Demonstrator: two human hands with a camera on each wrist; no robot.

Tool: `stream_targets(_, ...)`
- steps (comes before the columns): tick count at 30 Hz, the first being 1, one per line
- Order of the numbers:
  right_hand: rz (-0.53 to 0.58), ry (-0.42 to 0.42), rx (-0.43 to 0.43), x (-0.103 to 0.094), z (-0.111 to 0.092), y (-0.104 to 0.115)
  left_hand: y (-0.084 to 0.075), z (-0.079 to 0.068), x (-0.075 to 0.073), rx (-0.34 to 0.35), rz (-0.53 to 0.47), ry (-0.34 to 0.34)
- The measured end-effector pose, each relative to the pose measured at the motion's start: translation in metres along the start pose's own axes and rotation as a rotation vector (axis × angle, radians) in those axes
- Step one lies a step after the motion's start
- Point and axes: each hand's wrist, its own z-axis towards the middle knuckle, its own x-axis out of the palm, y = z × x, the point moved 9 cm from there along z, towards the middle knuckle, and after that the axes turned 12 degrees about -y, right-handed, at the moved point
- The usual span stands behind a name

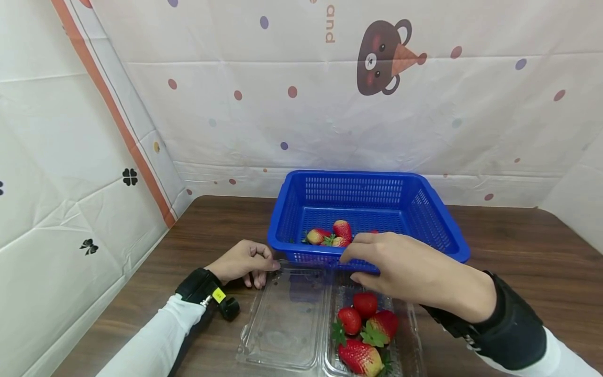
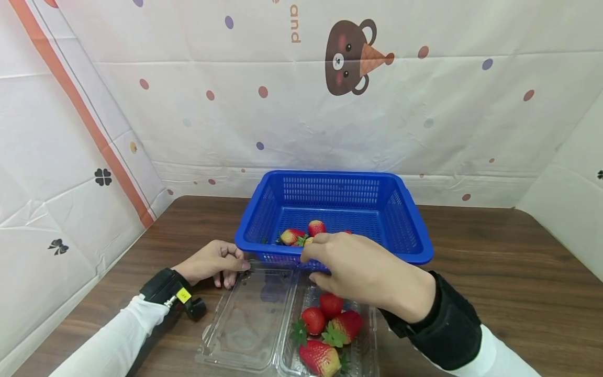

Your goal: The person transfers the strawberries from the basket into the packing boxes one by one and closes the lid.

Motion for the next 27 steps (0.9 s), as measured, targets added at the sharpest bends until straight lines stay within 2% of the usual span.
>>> stream_targets(17, -0.015, -0.072, 0.03, -0.005, 0.006, -0.019, 0.0, -0.002, -0.003, -0.022, 0.014, -0.013)
stream_targets(27, -0.033, -0.091, 0.088, -0.002, 0.01, -0.037, 0.001, -0.002, -0.003, -0.026, 0.014, -0.024)
